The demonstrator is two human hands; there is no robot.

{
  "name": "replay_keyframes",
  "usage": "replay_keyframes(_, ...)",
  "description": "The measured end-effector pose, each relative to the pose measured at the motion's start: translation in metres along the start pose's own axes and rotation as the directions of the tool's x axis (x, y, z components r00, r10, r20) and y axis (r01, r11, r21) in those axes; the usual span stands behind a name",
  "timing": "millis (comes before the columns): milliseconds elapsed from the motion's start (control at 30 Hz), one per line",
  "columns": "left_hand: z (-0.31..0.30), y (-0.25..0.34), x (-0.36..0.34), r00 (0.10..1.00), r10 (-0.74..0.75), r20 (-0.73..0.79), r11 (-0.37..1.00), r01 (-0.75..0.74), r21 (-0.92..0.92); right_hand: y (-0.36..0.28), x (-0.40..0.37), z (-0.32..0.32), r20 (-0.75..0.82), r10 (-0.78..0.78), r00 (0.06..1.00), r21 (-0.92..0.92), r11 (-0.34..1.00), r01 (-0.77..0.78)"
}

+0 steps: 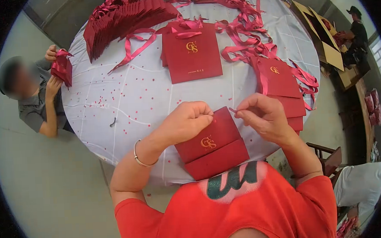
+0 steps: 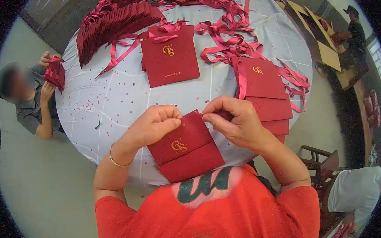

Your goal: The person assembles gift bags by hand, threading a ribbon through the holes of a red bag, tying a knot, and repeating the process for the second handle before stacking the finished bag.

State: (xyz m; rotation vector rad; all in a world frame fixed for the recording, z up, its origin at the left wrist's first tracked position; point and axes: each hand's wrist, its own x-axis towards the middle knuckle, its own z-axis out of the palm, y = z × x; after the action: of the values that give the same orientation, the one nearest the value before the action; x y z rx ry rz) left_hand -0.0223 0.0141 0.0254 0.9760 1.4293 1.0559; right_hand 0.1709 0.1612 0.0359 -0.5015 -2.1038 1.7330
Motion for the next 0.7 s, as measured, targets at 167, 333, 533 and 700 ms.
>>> replay_keyframes(167, 0.0, -0.005, 0.001, 1.0, 0.024, 0.01, 0.999, -0.024, 0.021, 0.009, 0.003, 0.007, 0.023, -0.194, 0.981, -0.094, 0.976, 0.195)
replay_keyframes(333, 0.0, -0.005, 0.001, 1.0, 0.007, 0.014, 1.0, -0.007, 0.005, 0.005, 0.007, 0.017, 0.131, -0.423, 0.897, -0.267, 0.856, 0.443)
replay_keyframes(533, 0.002, -0.002, -0.002, 0.999, 0.035, -0.013, 0.997, -0.034, 0.062, 0.007, 0.007, 0.023, 0.206, -0.524, 0.826, -0.462, 0.692, 0.555)
replay_keyframes(700, 0.007, 0.006, -0.007, 0.997, 0.065, -0.048, 0.991, -0.06, 0.116, -0.003, 0.007, 0.028, 0.216, -0.497, 0.841, -0.511, 0.676, 0.531)
